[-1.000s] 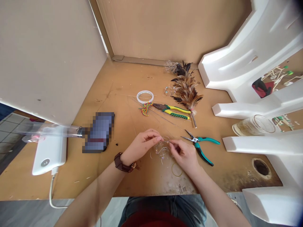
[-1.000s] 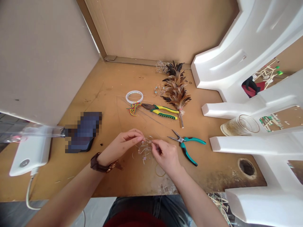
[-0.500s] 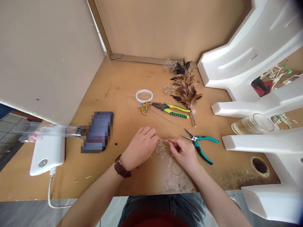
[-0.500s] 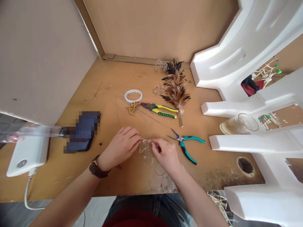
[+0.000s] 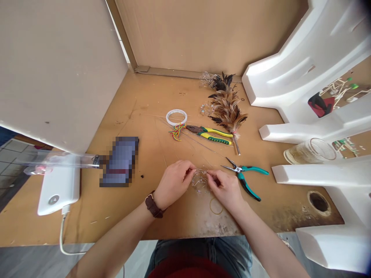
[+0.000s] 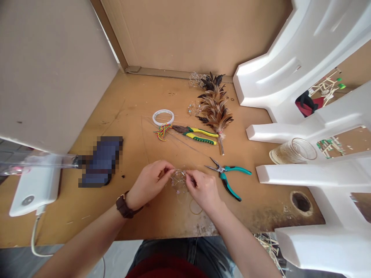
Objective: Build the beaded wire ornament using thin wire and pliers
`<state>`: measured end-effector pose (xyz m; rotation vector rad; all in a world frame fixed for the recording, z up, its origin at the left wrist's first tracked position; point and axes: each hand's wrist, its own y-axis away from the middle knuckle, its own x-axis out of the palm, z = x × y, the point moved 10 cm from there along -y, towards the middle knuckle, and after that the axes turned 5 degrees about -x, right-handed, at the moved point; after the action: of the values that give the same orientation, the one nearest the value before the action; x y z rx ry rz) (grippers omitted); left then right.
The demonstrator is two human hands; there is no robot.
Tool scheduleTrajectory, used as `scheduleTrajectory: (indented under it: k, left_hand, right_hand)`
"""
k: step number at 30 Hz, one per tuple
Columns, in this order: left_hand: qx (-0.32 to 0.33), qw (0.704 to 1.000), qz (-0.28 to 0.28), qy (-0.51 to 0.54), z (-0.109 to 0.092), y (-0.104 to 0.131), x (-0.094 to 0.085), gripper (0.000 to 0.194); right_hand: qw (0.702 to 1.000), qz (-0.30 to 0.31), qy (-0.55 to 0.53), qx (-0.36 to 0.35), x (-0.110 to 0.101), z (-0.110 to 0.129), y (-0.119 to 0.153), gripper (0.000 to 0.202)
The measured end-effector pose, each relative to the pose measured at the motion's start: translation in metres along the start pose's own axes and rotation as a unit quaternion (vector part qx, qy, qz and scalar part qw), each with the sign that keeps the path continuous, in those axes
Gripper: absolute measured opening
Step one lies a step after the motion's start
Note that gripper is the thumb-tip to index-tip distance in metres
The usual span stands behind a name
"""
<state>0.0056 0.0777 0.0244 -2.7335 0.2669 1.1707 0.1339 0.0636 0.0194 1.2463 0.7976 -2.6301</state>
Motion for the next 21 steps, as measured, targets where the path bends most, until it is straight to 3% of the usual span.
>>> scheduleTrajectory:
  k: [10,17,21]
  left_hand:
    - [-0.075,0.983,0.026,0.164,0.013,0.000,0.007,0.015]
    - [-0.004,0.996,0.022,0.091,-0.001,-0.002,0.004,0.013]
    - [-0.020,0.995,0.025,0.094,0.003,-0.001,0.005,0.012]
  right_hand:
    - [0.999,-0.013,0.018,-0.025,-0.002,0.003,0.002,0.016]
    - [1.000,-0.013,-0.003,0.016,-0.003,-0.005,0.000,0.014]
    - [1.000,-0.012,0.010,0.010,-0.002,-0.004,0.002,0.013]
